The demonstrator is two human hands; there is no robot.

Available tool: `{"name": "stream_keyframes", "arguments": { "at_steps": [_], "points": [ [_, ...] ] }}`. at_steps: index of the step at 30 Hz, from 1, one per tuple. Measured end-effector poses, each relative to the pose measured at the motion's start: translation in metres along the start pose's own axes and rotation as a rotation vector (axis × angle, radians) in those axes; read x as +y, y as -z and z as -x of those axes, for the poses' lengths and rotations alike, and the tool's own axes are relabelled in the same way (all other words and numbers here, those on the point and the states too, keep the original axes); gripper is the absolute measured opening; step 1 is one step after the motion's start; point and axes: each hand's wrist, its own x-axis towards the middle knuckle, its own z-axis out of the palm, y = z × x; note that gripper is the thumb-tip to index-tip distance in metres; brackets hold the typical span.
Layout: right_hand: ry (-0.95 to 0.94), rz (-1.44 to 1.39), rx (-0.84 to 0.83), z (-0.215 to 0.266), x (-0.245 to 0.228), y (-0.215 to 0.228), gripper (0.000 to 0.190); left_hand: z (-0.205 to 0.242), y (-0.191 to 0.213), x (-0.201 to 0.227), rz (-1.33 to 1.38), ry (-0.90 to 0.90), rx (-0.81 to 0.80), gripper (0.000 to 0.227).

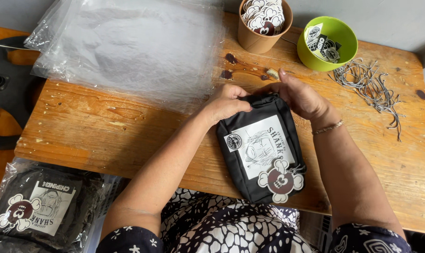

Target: The person attaches a cartoon bear sticker to a black pouch using a string, then places a small card on top. They proceed to wrap the pouch in a clear plastic bag, smoothing the plastic to secure the contents.

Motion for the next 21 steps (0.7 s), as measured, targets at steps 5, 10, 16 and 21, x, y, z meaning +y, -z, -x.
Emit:
{"name": "stream_keyframes", "arguments": {
  "at_steps": [5,10,16,21],
  "points": [
    [0.087,0.044,0.012,0.011,0.02,0.022,0.076,0.003,-0.001,0.016,-0.023,-0.019,-0.037,0.046],
    [0.075,0.123,0.07,0.012,0.045,0.041,0.057,-0.008,-0.002,0.02,-0.058,-0.042,-0.044,0.046],
    [0.063,0.084,0.128,0.042,0.033,0.012,0.035,-0.026,-0.004,0.025,-0.2,-0.068,-0.049,0.046],
    [0.005,-0.113,0.241,0.046,0.053,0.017,0.03,-0.032,-0.016,0.034,-0.228,-0.102,-0.081,0.041]
  ]
}}
